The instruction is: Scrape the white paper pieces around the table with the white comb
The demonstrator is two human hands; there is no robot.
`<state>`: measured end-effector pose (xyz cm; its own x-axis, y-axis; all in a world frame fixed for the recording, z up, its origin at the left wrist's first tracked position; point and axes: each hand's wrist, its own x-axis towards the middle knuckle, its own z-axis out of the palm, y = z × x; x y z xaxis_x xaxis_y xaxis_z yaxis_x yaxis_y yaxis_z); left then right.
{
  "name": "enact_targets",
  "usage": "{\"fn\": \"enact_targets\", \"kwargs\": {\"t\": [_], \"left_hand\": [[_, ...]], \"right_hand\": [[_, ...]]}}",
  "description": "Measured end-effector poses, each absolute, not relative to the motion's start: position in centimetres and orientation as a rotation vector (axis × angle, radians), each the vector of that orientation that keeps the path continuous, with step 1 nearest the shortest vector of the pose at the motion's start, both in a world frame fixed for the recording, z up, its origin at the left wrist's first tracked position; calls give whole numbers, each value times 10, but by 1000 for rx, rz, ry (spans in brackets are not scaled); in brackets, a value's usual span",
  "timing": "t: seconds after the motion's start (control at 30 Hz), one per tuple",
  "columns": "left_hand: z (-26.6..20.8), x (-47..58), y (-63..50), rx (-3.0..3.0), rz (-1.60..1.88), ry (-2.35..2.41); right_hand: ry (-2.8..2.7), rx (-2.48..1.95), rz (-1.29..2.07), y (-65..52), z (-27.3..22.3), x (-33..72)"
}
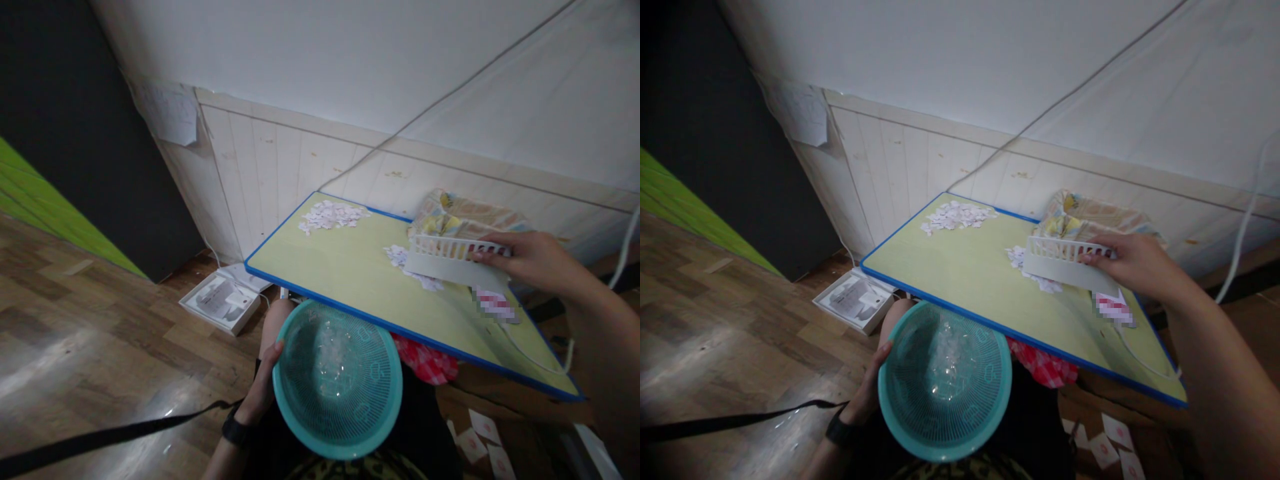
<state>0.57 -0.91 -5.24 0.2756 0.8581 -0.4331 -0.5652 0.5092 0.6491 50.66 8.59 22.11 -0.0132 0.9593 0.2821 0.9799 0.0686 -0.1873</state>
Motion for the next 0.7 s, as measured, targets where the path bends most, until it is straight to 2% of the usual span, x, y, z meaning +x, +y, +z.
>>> {"fn": "enact_targets", "kwargs": {"t": [0.33,0.7], "left_hand": [[-56,5,-9,550,1070,913],[-56,4,-10,494,1039,899]], "right_hand": [[-2117,-1815,-135,84,222,485],[-2190,-1659,64,78,216,445]]}}
